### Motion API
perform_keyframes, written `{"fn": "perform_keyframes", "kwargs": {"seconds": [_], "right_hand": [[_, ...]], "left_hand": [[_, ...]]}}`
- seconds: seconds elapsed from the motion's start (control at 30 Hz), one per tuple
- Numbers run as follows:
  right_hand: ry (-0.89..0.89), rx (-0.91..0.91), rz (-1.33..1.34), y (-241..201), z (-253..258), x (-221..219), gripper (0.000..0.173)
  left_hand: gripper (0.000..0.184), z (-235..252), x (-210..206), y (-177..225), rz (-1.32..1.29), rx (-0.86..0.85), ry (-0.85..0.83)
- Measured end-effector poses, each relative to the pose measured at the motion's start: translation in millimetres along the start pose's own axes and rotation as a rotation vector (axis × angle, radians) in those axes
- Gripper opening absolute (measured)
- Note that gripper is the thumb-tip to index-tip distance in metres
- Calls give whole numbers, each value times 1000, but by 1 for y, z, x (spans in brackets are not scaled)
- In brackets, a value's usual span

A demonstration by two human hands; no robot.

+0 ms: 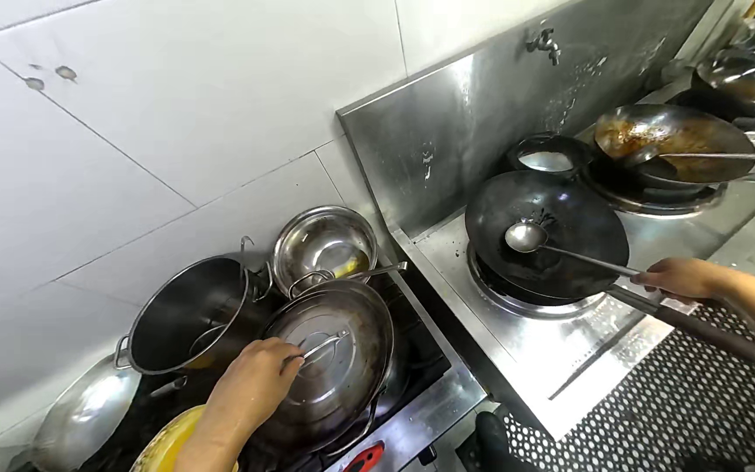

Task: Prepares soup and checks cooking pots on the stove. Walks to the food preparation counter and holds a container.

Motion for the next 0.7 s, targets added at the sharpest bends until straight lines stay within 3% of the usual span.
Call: {"fn": "perform_keyframes", "kwargs": {"seconds": [0.1, 0.17, 0.3, 0.4, 0.53, 0.63, 0.7], "right_hand": [[131, 110, -185, -12, -8, 0, 28], [273, 58, -285, -23, -39, -9, 19], [606, -71, -293, -38, -120, -47, 31], [507, -148, -154, -28, -142, -94, 44], [506, -191, -55, -26, -166, -133, 43], [559, 34, 223, -42, -198, -149, 45], [497, 150, 401, -60, -226, -152, 49]], "left_hand": [[15, 0, 1, 3, -17, 18, -30], [18, 0, 2, 4, -11, 27, -35], [17, -2, 3, 9, 54, -2, -11], [15, -3, 3, 13, 90, -31, 2], [17, -9, 4, 12, 140, -98, 48], [16, -24, 19, 2, 123, -109, 137], [12, -40, 33, -9, 53, -125, 205]]}}
Point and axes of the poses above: each hand's wrist, its own z-axis towards the middle knuckle, its own x-axis out of the back of the hand, y = z × x, the point moved 8 cm from there along z, towards the middle knuckle, and after that the axes turned 13 degrees about -z, right-handed, at the moved point
